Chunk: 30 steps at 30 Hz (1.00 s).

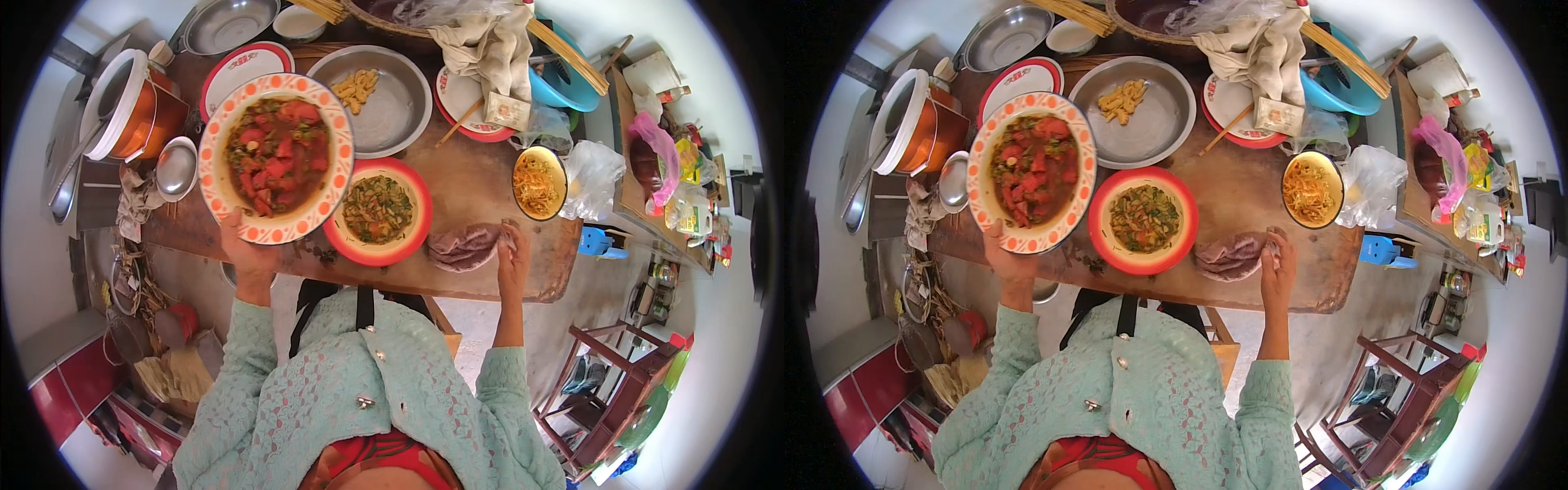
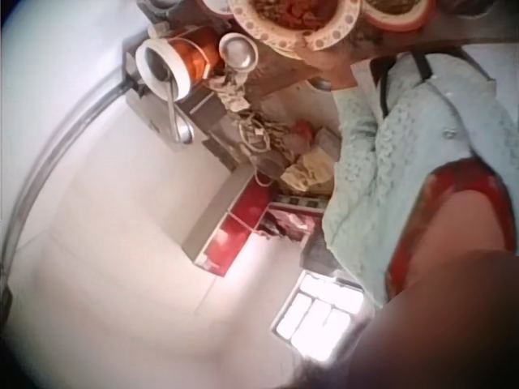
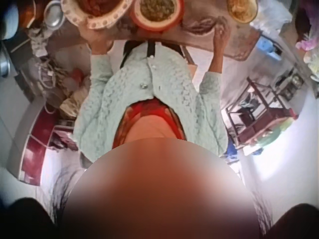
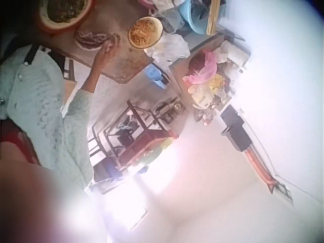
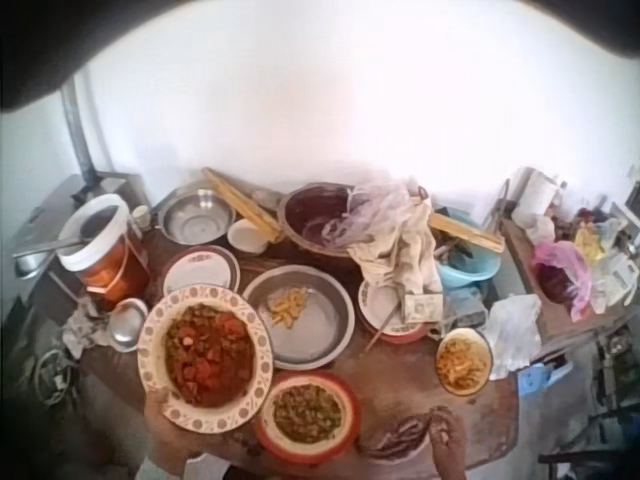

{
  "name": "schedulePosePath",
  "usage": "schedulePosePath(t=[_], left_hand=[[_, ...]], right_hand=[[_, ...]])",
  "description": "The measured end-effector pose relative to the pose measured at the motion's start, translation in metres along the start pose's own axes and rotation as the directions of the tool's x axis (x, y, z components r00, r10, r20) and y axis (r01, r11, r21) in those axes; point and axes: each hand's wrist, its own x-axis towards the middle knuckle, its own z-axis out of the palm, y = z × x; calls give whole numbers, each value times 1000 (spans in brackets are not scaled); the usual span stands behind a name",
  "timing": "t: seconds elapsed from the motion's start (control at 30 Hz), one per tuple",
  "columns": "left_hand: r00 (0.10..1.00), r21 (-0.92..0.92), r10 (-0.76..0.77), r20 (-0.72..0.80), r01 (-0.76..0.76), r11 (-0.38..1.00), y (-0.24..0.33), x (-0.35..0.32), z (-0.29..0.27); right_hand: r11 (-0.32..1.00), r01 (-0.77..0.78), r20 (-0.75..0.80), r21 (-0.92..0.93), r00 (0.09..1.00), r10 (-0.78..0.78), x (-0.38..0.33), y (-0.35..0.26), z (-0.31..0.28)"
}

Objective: The person retrieves frozen buns from a refrigerator, places them into a steamer, and then moves several prepared dishes from a table to the steamer area. The person handles the buns and dishes by hand without using tools.

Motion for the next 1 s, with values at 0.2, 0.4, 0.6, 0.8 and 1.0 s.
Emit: schedulePosePath(t=[0.2, 0.4, 0.6, 0.8, 1.0], left_hand=[[986, 33, 111, -127, -108, 994, 44, -20, -33], [979, 27, 108, -174, -105, 994, 66, -31, -67], [980, 14, 70, -188, -68, 998, 89, -31, -107], [972, -18, 124, -201, -130, 991, 107, -50, -119], [927, 46, 235, -294, -232, 972, 125, -83, -115]], right_hand=[[842, -427, 167, 331, 904, 393, -36, 47, 81], [705, -561, 156, 433, 818, 554, -67, 27, 134], [659, -638, 139, 399, 752, 644, -77, 9, 153], [246, -812, 497, 529, 532, 686, -89, -5, 180], [160, -795, 612, 585, 563, 555, -91, 24, 179]])
